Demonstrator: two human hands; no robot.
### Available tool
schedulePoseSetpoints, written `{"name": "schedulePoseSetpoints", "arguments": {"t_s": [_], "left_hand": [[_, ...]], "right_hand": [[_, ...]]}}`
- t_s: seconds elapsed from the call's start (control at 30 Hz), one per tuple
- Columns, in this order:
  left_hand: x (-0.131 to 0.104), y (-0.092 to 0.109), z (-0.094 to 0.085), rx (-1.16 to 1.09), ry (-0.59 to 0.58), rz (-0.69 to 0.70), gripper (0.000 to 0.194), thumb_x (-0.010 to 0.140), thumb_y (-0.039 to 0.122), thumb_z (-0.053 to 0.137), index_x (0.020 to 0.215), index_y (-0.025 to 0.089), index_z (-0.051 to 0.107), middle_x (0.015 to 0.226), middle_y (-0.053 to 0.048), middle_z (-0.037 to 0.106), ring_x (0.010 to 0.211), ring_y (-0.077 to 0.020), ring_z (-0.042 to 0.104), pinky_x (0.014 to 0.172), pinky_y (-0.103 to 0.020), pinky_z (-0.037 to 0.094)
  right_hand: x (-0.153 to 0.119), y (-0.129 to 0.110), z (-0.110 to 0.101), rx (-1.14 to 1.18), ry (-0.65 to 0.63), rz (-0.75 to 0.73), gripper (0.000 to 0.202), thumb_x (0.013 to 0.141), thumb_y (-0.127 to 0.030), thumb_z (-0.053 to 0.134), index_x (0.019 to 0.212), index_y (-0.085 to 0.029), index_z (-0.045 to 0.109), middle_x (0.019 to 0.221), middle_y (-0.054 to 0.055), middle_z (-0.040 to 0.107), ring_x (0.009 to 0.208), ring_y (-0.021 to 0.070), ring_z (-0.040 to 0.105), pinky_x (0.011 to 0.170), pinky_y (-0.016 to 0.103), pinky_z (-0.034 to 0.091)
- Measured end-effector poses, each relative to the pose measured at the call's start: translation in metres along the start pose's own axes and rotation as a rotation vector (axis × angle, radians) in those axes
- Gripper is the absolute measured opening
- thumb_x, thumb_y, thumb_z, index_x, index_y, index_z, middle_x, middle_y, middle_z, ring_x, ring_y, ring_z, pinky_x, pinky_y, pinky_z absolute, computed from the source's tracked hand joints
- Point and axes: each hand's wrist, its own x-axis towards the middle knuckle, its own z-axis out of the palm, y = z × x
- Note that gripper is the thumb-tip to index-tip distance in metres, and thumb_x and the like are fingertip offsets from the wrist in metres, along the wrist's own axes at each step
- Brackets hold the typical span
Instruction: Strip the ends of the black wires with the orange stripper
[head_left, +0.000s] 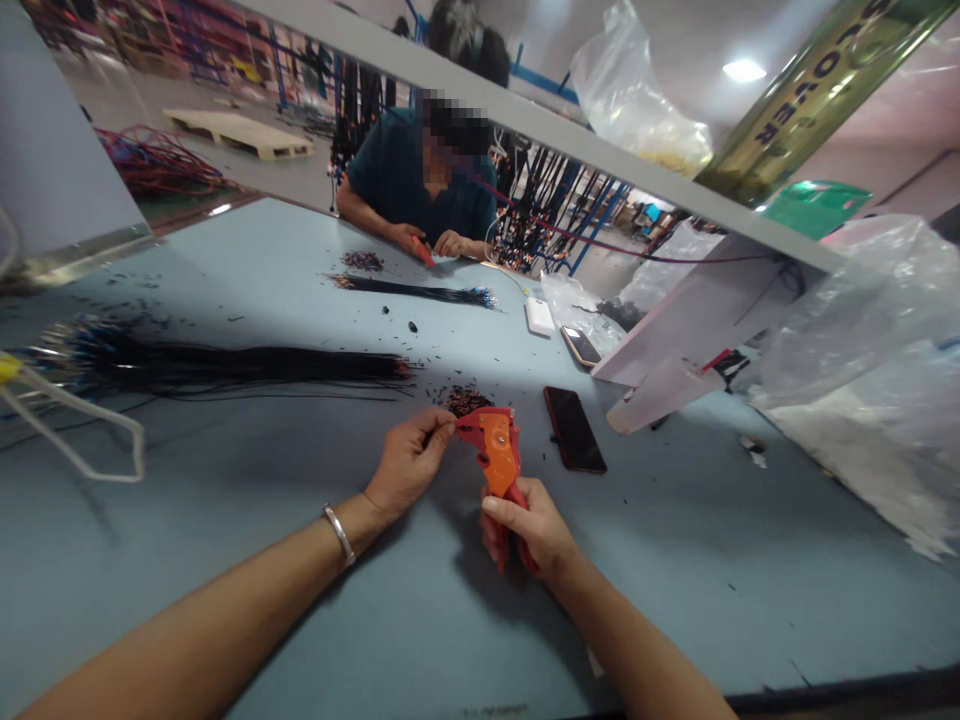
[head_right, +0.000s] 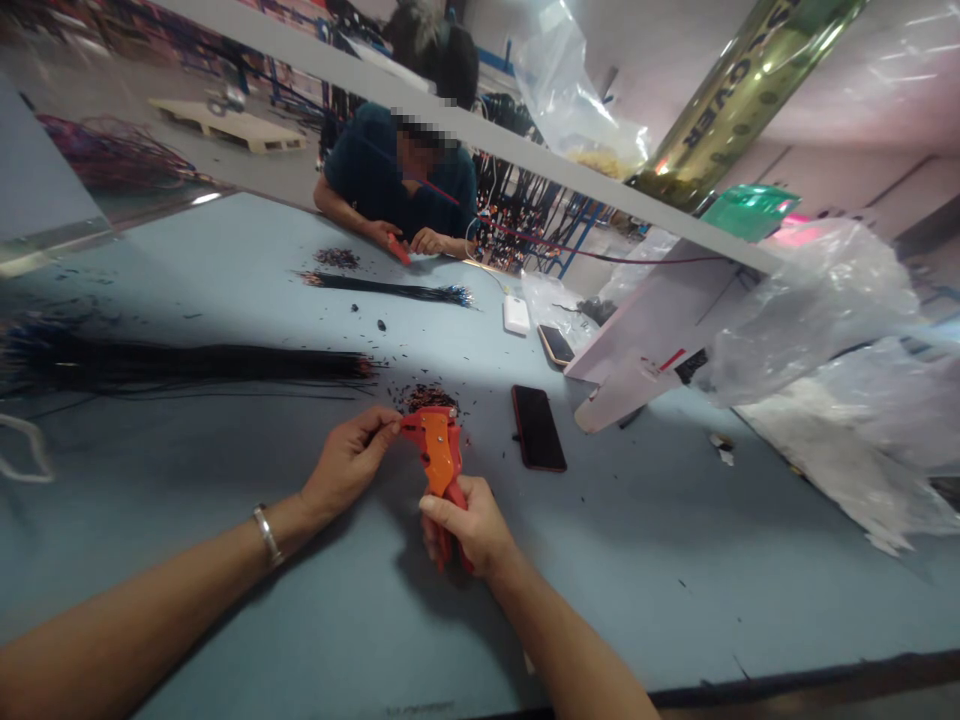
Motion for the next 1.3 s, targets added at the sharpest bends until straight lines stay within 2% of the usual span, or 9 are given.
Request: {"name": "schedulePoseSetpoints", "arguments": {"t_s": [0.13,0.37,0.5,0.7,1.0,1.13,1.2,1.3], "left_hand": [[0.000,-0.002,0.000,0.021,-0.008,-0.004,0.020,0.086,0.029,0.049,0.075,0.017,0.060,0.063,0.003,0.053,0.061,-0.0115,0.048,0.060,-0.021,0.041],[0.001,0.000,0.001,0.034,-0.008,0.008,0.020,0.086,0.030,0.048,0.074,0.017,0.058,0.060,0.004,0.050,0.058,-0.0111,0.046,0.057,-0.021,0.039],[0.001,0.000,0.001,0.074,-0.002,0.022,0.021,0.086,0.030,0.048,0.074,0.017,0.058,0.060,0.003,0.051,0.058,-0.0109,0.047,0.057,-0.020,0.039],[0.001,-0.002,0.002,0.121,-0.006,0.020,0.021,0.086,0.030,0.046,0.076,0.017,0.060,0.062,0.003,0.054,0.059,-0.0107,0.050,0.059,-0.020,0.040],[0.001,-0.007,0.003,0.167,-0.009,-0.006,0.023,0.087,0.032,0.046,0.080,0.017,0.061,0.066,0.001,0.059,0.063,-0.0126,0.052,0.062,-0.021,0.040],[0.005,-0.011,-0.002,0.195,0.093,-0.034,0.023,0.086,0.033,0.046,0.078,0.017,0.059,0.062,0.002,0.055,0.060,-0.0126,0.049,0.060,-0.022,0.039],[0.006,-0.011,-0.002,0.199,0.064,-0.024,0.023,0.086,0.034,0.045,0.079,0.017,0.059,0.064,0.002,0.056,0.061,-0.0127,0.050,0.061,-0.022,0.039],[0.005,-0.011,-0.001,0.209,0.015,-0.010,0.024,0.087,0.034,0.045,0.078,0.017,0.060,0.065,0.001,0.058,0.061,-0.0127,0.051,0.061,-0.022,0.039]], "right_hand": [[0.001,0.002,0.000,0.013,0.037,0.000,0.041,0.068,-0.048,0.072,0.058,-0.017,0.047,0.040,-0.007,0.044,0.027,0.0066,0.039,0.026,0.017,0.031],[0.001,0.001,-0.001,0.055,0.024,0.014,0.038,0.067,-0.046,0.073,0.061,-0.017,0.049,0.042,-0.006,0.047,0.029,0.0079,0.043,0.027,0.017,0.032],[0.000,-0.003,-0.002,0.094,0.009,0.035,0.035,0.068,-0.044,0.072,0.066,-0.017,0.050,0.043,-0.006,0.049,0.030,0.0082,0.044,0.028,0.017,0.033],[-0.001,-0.008,-0.006,0.103,-0.002,0.056,0.035,0.068,-0.042,0.071,0.061,-0.016,0.049,0.043,-0.005,0.049,0.030,0.0084,0.044,0.029,0.018,0.033],[-0.002,-0.013,-0.011,0.170,0.017,0.095,0.031,0.067,-0.040,0.072,0.065,-0.016,0.051,0.043,-0.004,0.050,0.030,0.0083,0.043,0.031,0.018,0.031],[-0.003,-0.022,-0.024,0.263,0.136,0.004,0.026,0.070,-0.036,0.069,0.069,-0.015,0.054,0.046,-0.005,0.050,0.034,0.0074,0.045,0.037,0.018,0.035],[-0.003,-0.025,-0.028,0.260,0.157,-0.026,0.024,0.071,-0.036,0.068,0.072,-0.015,0.056,0.049,-0.004,0.053,0.038,0.0098,0.050,0.039,0.019,0.039],[-0.002,-0.024,-0.026,0.213,0.097,-0.010,0.026,0.072,-0.037,0.067,0.082,-0.015,0.059,0.062,0.002,0.062,0.052,0.0169,0.061,0.043,0.025,0.047]]}}
